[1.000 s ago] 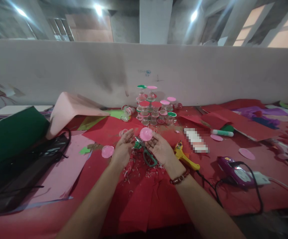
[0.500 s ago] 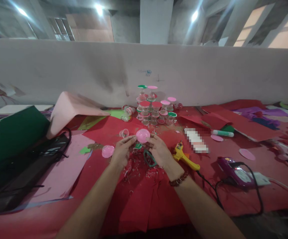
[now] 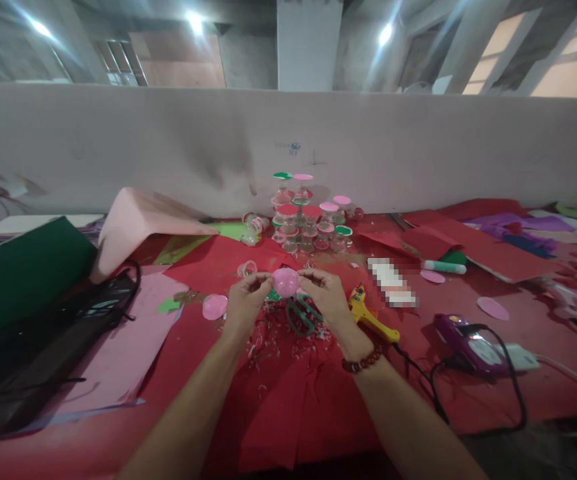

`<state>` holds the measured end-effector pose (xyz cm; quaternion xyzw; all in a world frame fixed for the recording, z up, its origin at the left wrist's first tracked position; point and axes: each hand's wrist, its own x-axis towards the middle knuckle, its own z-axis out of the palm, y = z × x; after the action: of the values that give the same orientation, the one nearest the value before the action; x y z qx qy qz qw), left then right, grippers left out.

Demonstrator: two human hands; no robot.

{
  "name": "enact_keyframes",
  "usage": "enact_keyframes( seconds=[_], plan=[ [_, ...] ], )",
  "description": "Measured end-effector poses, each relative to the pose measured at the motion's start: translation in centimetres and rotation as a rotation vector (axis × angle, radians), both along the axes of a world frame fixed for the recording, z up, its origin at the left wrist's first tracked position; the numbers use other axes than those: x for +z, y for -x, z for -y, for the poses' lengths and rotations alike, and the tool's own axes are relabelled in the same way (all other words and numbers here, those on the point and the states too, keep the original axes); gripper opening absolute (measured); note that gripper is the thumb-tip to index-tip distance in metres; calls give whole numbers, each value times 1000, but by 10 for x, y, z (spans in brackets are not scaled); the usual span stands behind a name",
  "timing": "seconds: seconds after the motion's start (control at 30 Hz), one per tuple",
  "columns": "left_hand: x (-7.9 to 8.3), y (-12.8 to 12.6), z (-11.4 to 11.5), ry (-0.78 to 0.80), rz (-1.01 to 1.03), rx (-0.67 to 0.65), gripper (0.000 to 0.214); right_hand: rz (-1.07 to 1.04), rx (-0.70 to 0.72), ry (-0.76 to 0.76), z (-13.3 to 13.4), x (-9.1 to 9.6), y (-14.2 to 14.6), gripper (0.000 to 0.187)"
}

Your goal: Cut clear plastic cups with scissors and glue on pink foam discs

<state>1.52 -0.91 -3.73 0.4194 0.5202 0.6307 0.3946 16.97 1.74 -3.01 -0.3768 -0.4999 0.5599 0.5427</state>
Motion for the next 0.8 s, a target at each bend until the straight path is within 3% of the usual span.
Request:
enact_keyframes(
  seconds=[0.2,0.5,0.8],
  plan=[
    [-2,2,-1,-1,55,-116,21,37,5,-29,-2,0,-2,14],
    [-2,7,-1,24,-84,-130,24,129,100,-37,-4,2,-9,18],
    [-3,4,-3,6,-13,-136,24,79,70,-31,-7,-6,-4,21]
  ],
)
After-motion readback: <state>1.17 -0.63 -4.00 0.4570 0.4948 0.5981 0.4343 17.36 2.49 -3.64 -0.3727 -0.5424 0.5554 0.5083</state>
